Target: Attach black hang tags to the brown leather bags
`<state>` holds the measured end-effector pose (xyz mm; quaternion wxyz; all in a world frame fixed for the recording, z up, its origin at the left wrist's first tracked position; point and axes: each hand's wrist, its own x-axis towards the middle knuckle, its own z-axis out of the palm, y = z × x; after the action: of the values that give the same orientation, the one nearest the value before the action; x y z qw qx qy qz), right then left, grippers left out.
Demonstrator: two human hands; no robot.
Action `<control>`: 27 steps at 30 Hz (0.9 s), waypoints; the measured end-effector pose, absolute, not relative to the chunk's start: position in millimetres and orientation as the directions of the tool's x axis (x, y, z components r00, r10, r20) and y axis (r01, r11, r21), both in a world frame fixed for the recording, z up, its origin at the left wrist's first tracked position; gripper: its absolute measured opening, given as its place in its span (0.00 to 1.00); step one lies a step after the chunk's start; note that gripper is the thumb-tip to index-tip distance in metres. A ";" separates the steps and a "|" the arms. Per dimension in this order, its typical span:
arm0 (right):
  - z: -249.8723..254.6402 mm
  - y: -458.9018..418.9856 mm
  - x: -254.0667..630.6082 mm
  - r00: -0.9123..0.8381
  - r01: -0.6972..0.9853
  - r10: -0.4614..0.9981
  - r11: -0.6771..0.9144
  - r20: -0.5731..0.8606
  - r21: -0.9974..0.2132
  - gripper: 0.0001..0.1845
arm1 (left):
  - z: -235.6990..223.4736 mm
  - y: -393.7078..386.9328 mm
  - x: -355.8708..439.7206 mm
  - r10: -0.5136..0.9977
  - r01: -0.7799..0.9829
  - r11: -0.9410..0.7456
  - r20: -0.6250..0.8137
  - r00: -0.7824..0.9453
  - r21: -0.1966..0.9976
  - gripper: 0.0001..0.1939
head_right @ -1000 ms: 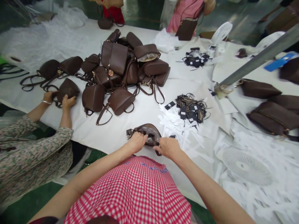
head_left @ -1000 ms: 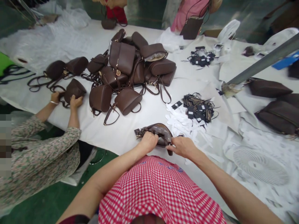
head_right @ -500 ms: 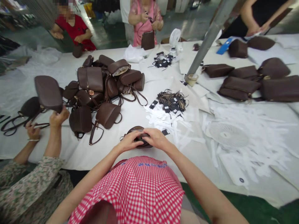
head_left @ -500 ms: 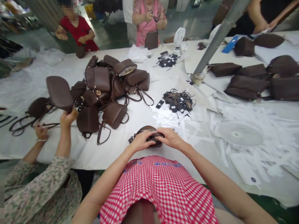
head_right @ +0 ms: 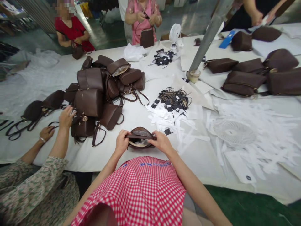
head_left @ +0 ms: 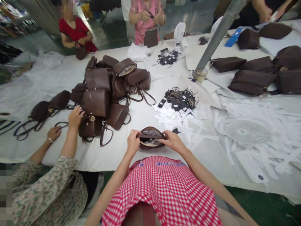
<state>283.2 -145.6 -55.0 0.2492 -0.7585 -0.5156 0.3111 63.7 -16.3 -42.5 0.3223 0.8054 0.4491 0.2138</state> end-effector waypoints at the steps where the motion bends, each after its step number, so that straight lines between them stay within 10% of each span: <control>1: -56.8 -146.1 284.8 0.260 0.597 0.942 -0.330 -0.213 -0.731 0.20 | -42.1 -13.0 62.9 0.864 0.584 -0.364 0.029 0.502 0.725 0.15; 11: -74.2 -155.1 286.1 0.178 0.403 0.973 -0.205 -0.144 -0.892 0.06 | -5.0 -30.7 69.1 0.869 0.719 -0.467 0.118 0.480 0.515 0.01; 17: -78.0 -157.1 274.8 0.179 0.365 0.983 -0.091 -0.026 -0.927 0.06 | -9.2 -66.0 90.8 0.355 0.262 -0.837 0.112 0.928 0.480 0.05; 27: -81.3 -159.3 266.6 0.232 0.289 0.962 -0.208 -0.143 -0.934 0.05 | -27.4 -70.5 110.9 0.236 0.244 -0.960 -0.067 0.969 0.140 0.09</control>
<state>266.6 -159.3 -81.3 0.4177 -0.6646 -0.4706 0.4029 110.9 -70.5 -27.4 0.0739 0.9895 0.1213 -0.0250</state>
